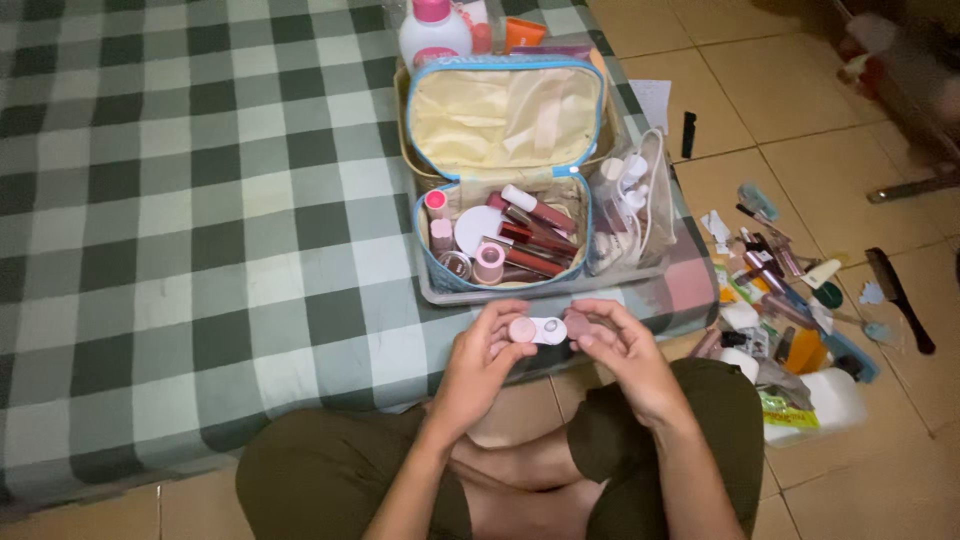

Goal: The person wipes several lipstick tubes and a small bottle with a cloth before placing them into a makeup bag and a clear container. The person also pours liquid from a white bottle into a contact lens case and then wipes the case with the cloth.

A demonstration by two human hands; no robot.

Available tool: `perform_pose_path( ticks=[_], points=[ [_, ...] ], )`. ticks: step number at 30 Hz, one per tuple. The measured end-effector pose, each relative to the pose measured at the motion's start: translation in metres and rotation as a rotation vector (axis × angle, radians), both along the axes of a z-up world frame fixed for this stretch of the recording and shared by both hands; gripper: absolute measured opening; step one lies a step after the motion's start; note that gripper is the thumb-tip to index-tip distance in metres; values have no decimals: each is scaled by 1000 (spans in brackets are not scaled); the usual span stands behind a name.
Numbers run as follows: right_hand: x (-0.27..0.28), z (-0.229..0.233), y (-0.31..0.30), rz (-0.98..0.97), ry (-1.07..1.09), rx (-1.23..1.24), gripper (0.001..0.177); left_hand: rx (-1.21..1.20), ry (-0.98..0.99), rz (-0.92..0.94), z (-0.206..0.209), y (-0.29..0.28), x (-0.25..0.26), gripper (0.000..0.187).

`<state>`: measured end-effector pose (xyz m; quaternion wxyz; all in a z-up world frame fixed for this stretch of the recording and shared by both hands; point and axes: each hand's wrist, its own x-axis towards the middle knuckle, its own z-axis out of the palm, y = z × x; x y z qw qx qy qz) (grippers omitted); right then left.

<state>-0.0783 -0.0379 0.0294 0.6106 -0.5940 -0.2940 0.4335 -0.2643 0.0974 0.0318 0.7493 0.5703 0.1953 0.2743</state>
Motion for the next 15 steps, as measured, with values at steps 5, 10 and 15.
perform_pose_path(
  ticks=[5,10,15],
  points=[
    [-37,-26,25,-3,-78,96,38,4,4,137,-4,2,-37,35],
    [-102,-17,68,-70,-771,-19,33,60,181,347,-8,21,-85,36],
    [-133,-11,88,-212,-1203,179,28,169,220,464,-9,41,-111,42]
  ],
)
